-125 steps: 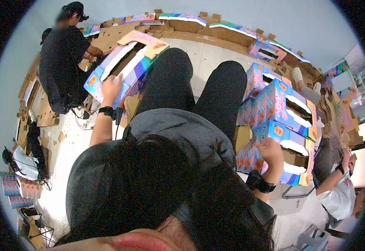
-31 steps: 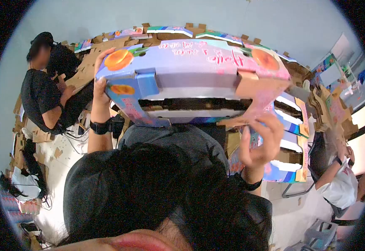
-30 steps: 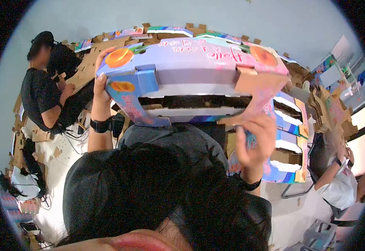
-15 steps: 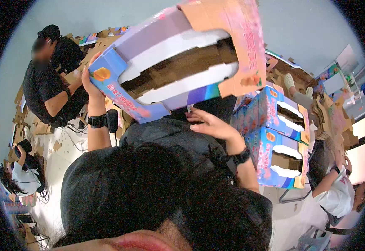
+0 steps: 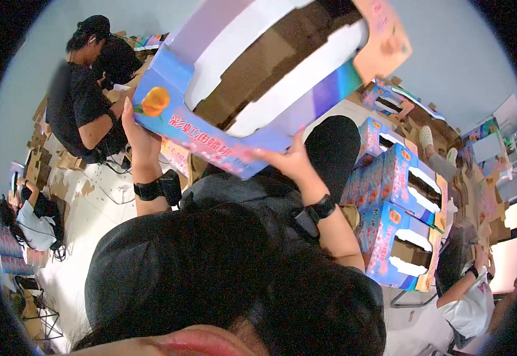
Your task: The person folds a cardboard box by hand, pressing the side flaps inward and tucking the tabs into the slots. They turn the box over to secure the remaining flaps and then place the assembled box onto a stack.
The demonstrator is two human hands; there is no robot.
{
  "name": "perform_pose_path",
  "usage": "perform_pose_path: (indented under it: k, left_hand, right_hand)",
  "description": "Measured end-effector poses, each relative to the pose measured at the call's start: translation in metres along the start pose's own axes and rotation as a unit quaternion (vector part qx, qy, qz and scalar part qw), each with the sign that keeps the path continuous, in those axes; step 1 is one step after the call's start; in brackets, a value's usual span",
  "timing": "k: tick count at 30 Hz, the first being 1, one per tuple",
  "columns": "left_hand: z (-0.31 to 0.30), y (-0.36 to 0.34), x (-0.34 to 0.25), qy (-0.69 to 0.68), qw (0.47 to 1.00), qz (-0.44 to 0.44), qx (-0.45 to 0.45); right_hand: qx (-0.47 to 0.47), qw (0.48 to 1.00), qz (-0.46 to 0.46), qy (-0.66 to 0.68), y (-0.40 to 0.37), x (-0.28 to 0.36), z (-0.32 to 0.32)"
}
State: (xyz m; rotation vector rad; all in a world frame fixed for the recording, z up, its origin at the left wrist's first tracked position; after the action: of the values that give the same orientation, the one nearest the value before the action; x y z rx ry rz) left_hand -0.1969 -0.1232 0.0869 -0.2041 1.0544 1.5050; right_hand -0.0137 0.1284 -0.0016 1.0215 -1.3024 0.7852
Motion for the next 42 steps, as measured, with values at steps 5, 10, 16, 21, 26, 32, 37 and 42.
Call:
perform_pose_path:
  k: [5,10,16,21,26,32,37,42]
  left_hand:
    - [0.01,-0.024,0.044,-0.06,0.989,-0.108,0.084]
    - [0.031,-0.055,0.066,-0.037,0.957,-0.171,0.233]
    - [0.084,-0.079,0.062,-0.025,0.913,-0.201,0.353]
    - [0.097,-0.091,0.079,0.02,0.859,-0.184,0.477]
    - [0.11,-0.108,0.095,-0.016,0.835,-0.272,0.477]
    - [0.102,-0.114,0.115,0.072,0.835,-0.213,0.502]
    - [0.104,-0.117,0.115,0.052,0.855,-0.243,0.455]
    - [0.102,-0.115,0.124,0.016,0.88,-0.261,0.396]
  right_hand:
    - [-0.084,0.995,-0.035,0.051,-0.026,0.055,-0.061]
    - [-0.134,0.991,-0.018,-0.01,-0.064,0.053,-0.113]
    - [-0.169,0.985,0.021,0.023,-0.096,0.049,-0.154]
    - [-0.185,0.976,0.015,0.112,-0.115,0.034,-0.168]
    - [-0.18,0.969,0.042,0.166,-0.121,-0.013,-0.181]
    - [-0.218,0.95,0.078,0.21,-0.128,-0.014,-0.173]
    - [-0.213,0.954,0.078,0.195,-0.129,-0.017,-0.171]
    - [-0.194,0.964,0.075,0.167,-0.126,-0.031,-0.184]
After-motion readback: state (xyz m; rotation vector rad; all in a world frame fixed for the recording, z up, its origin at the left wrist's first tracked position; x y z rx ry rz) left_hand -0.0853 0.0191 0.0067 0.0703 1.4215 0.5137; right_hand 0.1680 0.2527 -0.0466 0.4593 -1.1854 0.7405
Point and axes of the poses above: each hand's wrist, its own y-axis towards the middle knuckle, its own z-axis out of the palm, x = y × z, the point moved 9 cm from there along y, towards the middle knuckle, and after that the axes turned 10 degrees about z, right-handed, at the moved point
